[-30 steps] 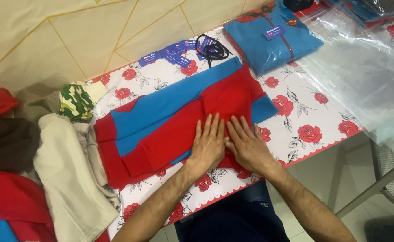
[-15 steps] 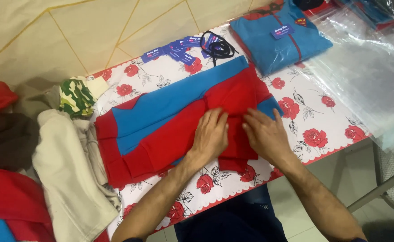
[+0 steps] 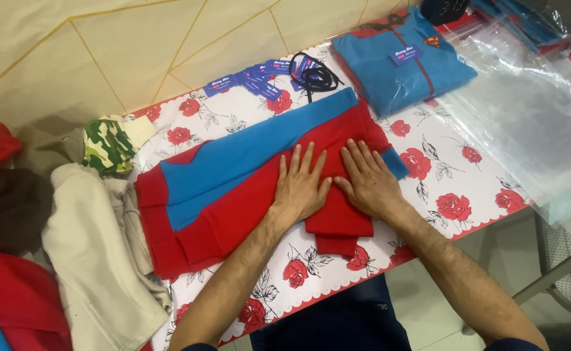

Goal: Folding a blue and red hoodie on a table with a floral tablecloth to prepare it for packaging.

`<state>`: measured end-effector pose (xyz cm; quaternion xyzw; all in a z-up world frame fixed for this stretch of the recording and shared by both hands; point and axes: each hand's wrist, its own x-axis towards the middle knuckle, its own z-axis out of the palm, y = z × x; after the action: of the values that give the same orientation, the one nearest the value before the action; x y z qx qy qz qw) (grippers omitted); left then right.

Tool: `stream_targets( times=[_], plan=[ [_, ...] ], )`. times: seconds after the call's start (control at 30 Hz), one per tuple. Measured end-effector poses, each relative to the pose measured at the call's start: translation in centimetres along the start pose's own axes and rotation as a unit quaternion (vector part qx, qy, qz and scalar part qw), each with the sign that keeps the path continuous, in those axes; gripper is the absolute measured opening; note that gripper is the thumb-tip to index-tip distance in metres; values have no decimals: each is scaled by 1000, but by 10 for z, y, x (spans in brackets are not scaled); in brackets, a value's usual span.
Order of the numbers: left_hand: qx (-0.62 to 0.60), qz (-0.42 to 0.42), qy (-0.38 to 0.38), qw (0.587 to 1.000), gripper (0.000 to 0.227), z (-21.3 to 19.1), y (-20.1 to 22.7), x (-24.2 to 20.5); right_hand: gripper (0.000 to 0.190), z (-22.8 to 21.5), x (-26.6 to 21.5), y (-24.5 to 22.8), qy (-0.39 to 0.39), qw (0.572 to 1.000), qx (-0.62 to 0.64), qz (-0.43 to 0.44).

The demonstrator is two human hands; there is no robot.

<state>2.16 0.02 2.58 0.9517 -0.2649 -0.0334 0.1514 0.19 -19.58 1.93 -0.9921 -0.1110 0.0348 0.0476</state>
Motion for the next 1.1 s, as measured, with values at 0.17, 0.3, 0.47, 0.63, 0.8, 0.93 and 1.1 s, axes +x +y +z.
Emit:
stream_targets(
  times=[0.17, 0.3, 0.47, 0.63, 0.8, 0.93, 1.1],
  plan=[
    [-29, 38, -12, 999, 65, -4, -13, -29, 70, 4, -16, 7, 25, 1000, 7, -1],
    [-73, 92, -22, 993, 63, -8, -26, -66, 57, 12, -50, 26, 88, 994, 58, -31],
    [-99, 163, -12, 982, 73, -16, -14, -97, 47, -26, -100, 13, 25, 987, 158, -16],
    [-29, 215, 54, 975, 58, 12, 0, -92, 56, -23, -105, 0, -49, 994, 97, 4],
    [37, 207, 122, 970, 20, 28, 8, -79, 20, -2, -92, 5, 115, 987, 106, -48],
    [-6, 174, 169, 970, 15, 37, 0, -61, 19, -18, -80, -4, 171, 962, 207, -39],
    [-344, -15, 155, 926, 27, 32, -14, -37, 70, -24, -71, 14, 129, 873, 466, -66]
  ],
)
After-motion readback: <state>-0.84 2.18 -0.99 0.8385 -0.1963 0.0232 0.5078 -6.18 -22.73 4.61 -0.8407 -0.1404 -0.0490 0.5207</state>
